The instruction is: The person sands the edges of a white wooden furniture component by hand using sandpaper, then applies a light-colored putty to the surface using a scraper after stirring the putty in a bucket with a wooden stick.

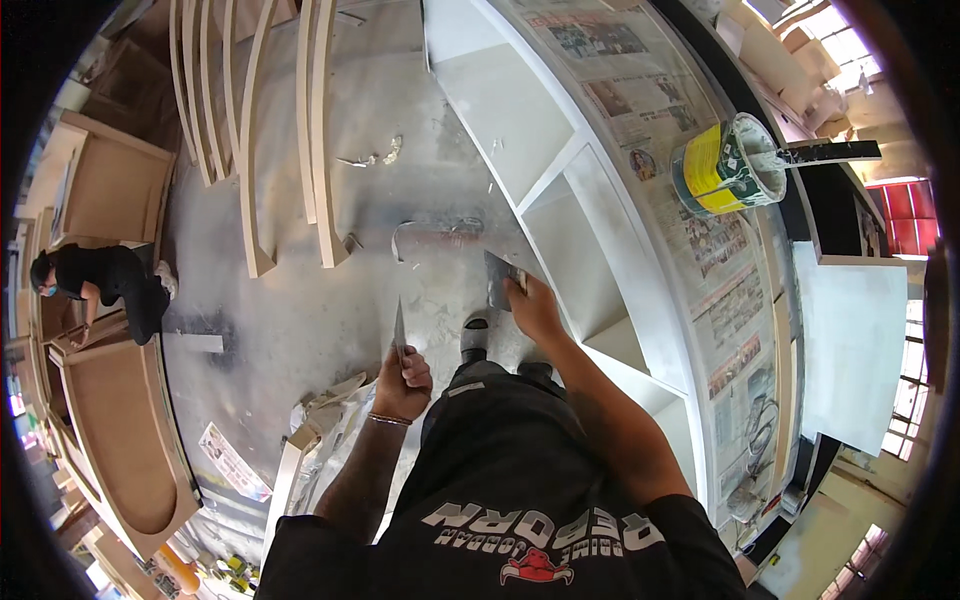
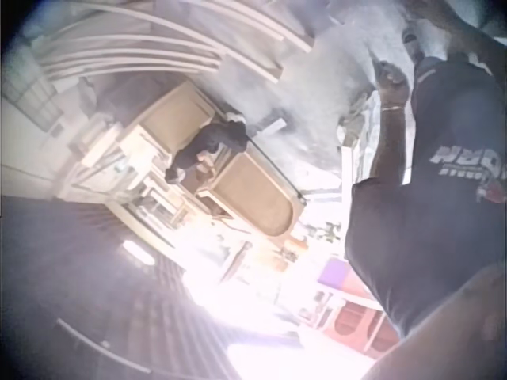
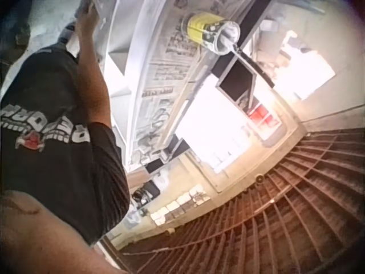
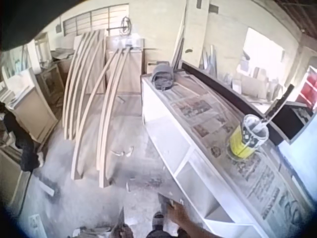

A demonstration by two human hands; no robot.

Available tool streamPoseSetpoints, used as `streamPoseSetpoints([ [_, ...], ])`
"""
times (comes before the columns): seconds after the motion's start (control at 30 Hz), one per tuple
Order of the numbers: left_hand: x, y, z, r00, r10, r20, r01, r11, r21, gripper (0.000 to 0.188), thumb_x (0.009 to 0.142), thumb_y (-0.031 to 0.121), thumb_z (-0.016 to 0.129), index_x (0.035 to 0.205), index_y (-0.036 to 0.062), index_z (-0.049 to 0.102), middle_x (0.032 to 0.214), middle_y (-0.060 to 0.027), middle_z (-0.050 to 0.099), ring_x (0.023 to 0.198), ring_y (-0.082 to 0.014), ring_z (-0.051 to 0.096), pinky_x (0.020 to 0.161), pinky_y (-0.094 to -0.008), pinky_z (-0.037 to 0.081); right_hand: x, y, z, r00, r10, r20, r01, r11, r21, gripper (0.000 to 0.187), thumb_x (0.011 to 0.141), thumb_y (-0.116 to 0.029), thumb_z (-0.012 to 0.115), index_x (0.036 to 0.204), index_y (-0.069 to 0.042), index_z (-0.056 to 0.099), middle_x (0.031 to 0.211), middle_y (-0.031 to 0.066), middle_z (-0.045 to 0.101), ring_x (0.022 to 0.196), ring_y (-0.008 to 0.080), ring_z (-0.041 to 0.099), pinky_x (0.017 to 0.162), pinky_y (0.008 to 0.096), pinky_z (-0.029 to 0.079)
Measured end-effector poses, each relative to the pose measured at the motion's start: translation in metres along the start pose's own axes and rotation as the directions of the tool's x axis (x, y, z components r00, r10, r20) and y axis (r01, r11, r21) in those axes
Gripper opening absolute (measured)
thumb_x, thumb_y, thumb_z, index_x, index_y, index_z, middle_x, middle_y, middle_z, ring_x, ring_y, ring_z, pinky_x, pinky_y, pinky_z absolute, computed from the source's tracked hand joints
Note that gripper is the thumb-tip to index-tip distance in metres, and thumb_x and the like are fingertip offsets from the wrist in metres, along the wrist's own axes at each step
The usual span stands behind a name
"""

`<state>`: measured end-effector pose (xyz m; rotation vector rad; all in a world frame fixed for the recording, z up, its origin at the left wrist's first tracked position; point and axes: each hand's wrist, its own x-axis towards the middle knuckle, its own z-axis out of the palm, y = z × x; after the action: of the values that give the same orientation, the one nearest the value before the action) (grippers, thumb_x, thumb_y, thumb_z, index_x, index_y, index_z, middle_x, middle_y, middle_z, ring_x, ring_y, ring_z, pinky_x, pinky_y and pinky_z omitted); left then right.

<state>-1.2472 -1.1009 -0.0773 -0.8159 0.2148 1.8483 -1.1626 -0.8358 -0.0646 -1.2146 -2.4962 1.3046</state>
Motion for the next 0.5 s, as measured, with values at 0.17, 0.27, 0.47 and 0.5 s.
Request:
streamPoseSetpoints([
  [0.17,0.030,-0.007,0.022,0.987,-0.010,-0.161,0.033,0.989,0.143,0.024,0.098,0.030,0.059,0.083,0.0118,0.063,0.069,-0.0008,0.061,0.055,-0.0091,0.055,0.045,-0.0200,0.046,-0.043,-0.052,-0.050,0.746,-0.635,-0.201,0.642,0.766,-0.038,0.035,0.087,-0.009,0.065,0.122,-0.007,0.064,0.112,0.0152,0.067,0.092,0.0320,0.065,0.086,0.0413,0.051],
  [0.27,0.047,-0.035,0.073,0.987,-0.153,-0.058,0.163,0.941,0.296,0.017,0.099,0.028,0.057,0.093,0.0132,0.063,0.074,0.0001,0.062,0.057,-0.0084,0.055,0.044,-0.0197,0.042,-0.044,-0.031,-0.060,0.832,-0.525,0.180,0.551,0.822,-0.148,0.037,0.085,-0.007,0.065,0.121,-0.012,0.065,0.115,0.0119,0.066,0.099,0.0308,0.064,0.091,0.0414,0.050],
  [0.47,0.067,-0.062,0.188,0.949,0.252,0.192,-0.311,0.635,0.707,0.017,0.098,0.029,0.057,0.110,0.0185,0.062,0.097,0.0063,0.065,0.077,-0.0050,0.057,0.049,-0.0209,0.034,-0.036,0.044,-0.130,0.973,-0.079,-0.215,0.164,0.898,0.409,0.040,0.087,0.004,0.061,0.123,-0.010,0.052,0.088,0.0116,0.064,0.083,0.0232,0.067,0.073,0.0361,0.053],
  [0.5,0.076,-0.052,0.187,0.926,0.280,0.254,-0.372,0.565,0.736,0.018,0.098,0.029,0.058,0.111,0.0190,0.062,0.099,0.0068,0.064,0.078,-0.0044,0.056,0.050,-0.0210,0.034,-0.032,0.054,-0.166,0.978,-0.056,-0.200,0.149,0.857,0.493,0.039,0.085,0.003,0.065,0.120,-0.008,0.053,0.088,0.0063,0.062,0.092,0.0197,0.065,0.079,0.0327,0.053],
])
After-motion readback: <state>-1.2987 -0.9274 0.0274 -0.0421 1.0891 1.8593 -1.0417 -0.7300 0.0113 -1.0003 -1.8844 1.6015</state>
